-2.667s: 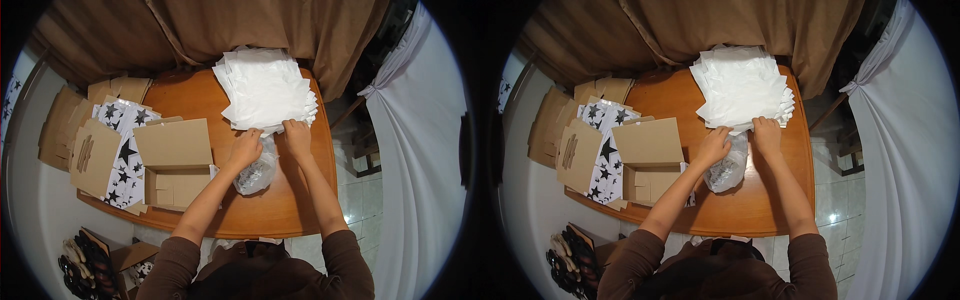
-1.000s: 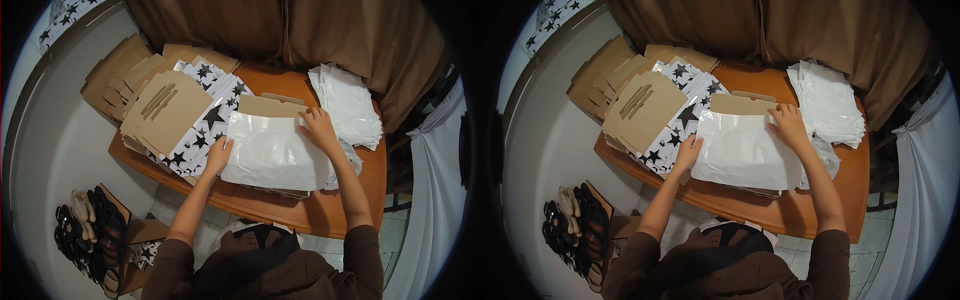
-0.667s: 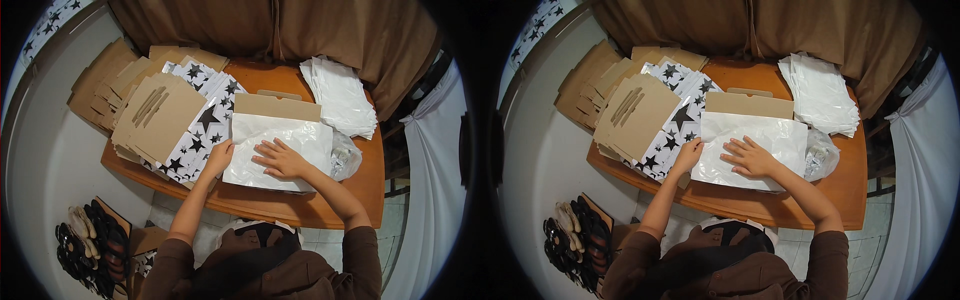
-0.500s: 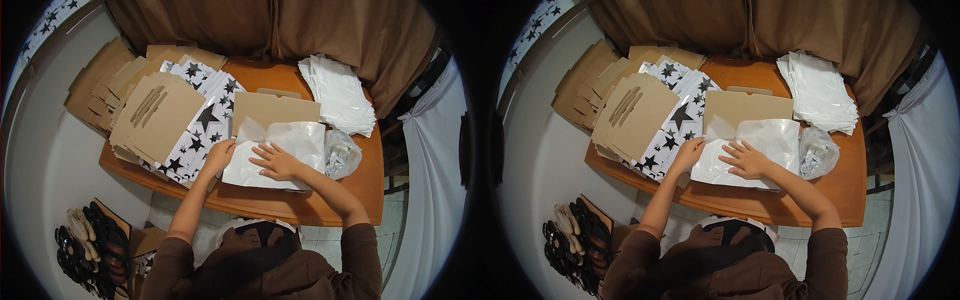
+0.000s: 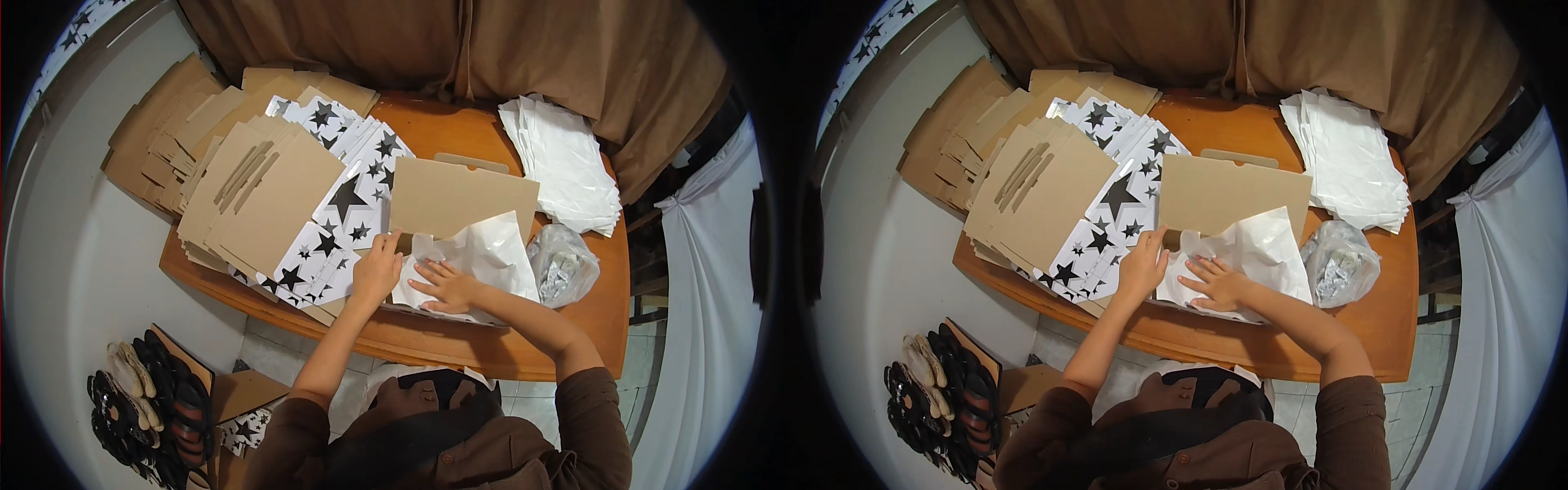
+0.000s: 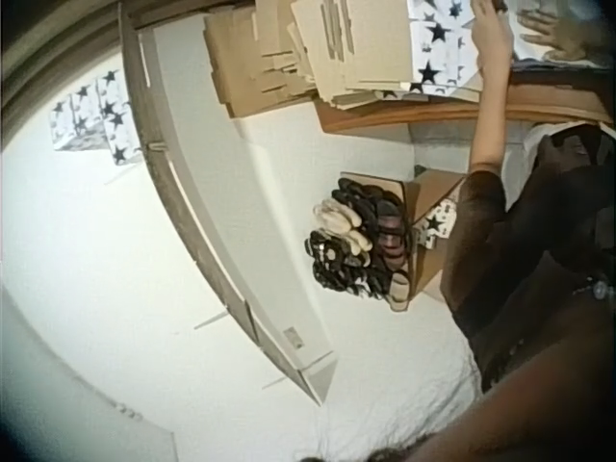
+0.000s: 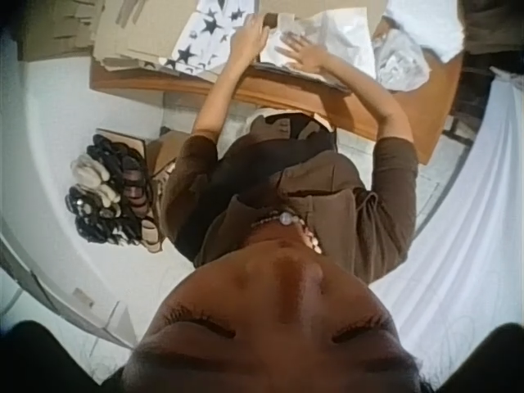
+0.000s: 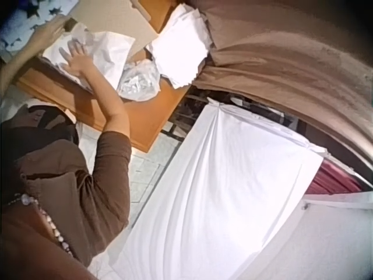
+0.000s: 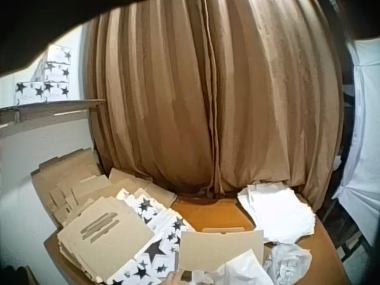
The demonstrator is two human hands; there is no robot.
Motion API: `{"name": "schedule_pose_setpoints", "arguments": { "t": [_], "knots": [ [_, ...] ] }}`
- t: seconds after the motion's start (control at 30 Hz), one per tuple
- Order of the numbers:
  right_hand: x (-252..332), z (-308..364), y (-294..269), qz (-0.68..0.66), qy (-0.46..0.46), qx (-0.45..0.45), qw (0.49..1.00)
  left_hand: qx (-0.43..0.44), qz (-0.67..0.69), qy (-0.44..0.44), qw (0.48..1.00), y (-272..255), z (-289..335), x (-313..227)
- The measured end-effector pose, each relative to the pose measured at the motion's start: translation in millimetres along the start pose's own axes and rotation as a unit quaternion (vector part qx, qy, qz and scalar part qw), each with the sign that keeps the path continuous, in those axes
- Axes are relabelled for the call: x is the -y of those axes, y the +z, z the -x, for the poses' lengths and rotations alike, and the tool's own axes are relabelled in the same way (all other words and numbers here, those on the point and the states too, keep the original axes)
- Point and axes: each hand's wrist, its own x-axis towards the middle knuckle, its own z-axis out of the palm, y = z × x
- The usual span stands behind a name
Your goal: The recorder is shown folding cardboard shoe box blanks into completed boxes and stacking them.
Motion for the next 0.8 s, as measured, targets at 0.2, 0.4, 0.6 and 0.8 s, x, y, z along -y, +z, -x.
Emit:
{"name": "schedule_pose_setpoints", "arguments": {
  "t": [0.2,0.4,0.6,0.8],
  "knots": [
    [7,-25,17,-0.03,0.049,0.037,0.998,0.023,-0.003,-0.06,0.998,6,8,8],
    [18,-40,26,0.023,0.077,0.035,0.996,0.085,0.024,-0.111,0.99,4,5,11],
    [17,-37,28,0.023,0.081,0.007,0.996,0.131,0.189,-0.171,0.958,-9,6,26],
    [27,-41,20,-0.01,0.12,0.028,0.992,-0.08,-0.1,0.122,0.984,-10,7,23]
  ]
}}
